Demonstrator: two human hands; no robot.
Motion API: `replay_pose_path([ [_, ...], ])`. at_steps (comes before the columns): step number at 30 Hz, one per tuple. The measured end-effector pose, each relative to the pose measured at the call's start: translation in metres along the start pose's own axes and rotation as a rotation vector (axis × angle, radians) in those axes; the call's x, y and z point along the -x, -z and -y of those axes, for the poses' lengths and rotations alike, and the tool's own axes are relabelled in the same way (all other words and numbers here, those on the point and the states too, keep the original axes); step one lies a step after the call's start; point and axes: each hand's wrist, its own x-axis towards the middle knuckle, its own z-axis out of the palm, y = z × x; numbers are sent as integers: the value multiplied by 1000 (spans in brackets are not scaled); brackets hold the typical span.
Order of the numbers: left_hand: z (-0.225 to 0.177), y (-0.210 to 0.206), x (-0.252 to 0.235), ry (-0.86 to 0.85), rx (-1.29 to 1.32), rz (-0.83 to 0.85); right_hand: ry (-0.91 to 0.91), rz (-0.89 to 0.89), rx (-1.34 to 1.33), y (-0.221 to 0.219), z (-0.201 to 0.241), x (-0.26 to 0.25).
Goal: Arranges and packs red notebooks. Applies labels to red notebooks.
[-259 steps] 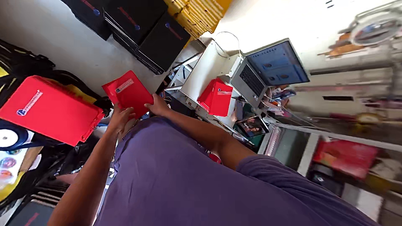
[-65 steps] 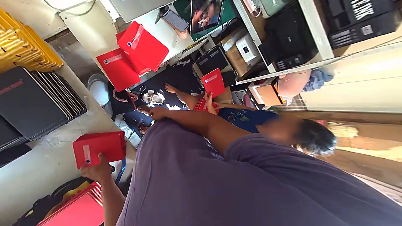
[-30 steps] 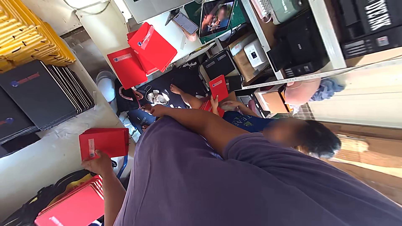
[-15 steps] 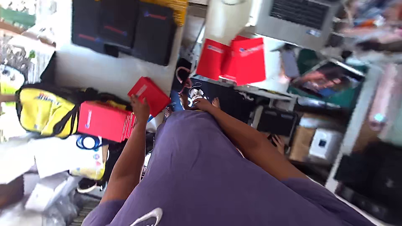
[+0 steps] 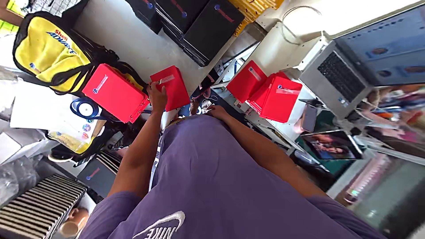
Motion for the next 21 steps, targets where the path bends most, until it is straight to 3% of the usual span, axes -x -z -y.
replay_pose_path([
  [7,-25,-11,-15,276,208,-58,12,-3,-3,-7,-9,-8],
  [13,-29,-16,-14,286,185,-105,-37,-11,-28,-12,-7,-1],
  [17,-44,-14,13,204,197,-173,-32,-20,-53,-15,-12,3],
  [21,-74,-11,36,129,191,-81,-36,-9,-71,-12,-3,7],
])
